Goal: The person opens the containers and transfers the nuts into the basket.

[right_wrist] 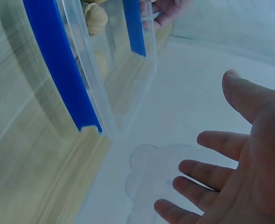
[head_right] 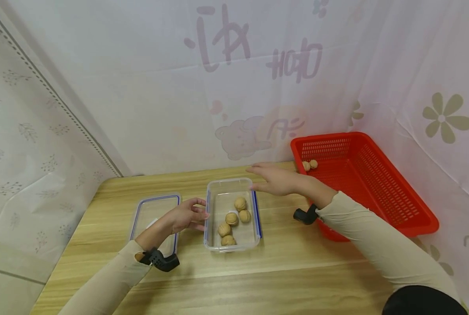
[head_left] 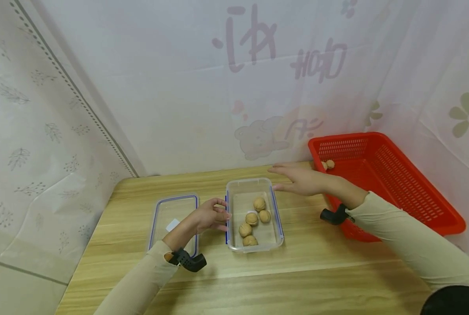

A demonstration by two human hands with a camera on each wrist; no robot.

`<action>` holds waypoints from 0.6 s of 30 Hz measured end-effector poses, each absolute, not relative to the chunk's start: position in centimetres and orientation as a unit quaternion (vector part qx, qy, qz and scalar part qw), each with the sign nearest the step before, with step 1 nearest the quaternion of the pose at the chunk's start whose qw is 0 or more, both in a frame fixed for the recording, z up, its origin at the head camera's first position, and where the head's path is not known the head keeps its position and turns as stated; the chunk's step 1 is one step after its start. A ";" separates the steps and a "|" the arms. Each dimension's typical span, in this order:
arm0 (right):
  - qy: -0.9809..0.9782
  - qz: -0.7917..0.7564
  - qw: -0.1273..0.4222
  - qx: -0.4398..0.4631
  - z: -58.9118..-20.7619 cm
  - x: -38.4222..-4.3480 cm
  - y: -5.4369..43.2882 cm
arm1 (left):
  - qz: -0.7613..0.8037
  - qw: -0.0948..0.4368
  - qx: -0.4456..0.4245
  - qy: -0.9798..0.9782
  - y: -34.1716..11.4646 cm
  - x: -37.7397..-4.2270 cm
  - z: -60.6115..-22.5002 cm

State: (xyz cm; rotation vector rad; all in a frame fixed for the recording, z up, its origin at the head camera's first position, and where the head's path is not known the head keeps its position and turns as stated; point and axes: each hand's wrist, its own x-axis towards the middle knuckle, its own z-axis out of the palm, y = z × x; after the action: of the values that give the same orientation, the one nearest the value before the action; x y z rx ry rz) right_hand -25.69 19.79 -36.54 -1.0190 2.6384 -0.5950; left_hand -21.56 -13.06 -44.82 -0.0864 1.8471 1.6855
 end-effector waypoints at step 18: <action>0.852 -0.252 0.213 -0.407 -37.4 -27.8 15.8 | 0.634 0.316 -0.035 0.705 -13.0 -21.4 -44.5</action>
State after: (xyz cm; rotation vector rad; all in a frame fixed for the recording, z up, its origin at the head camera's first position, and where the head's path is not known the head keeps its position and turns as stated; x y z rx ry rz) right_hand -27.79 15.83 -37.40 -1.1300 2.3647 -0.6991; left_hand -21.45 -13.04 -44.48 -0.0932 1.8567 1.6696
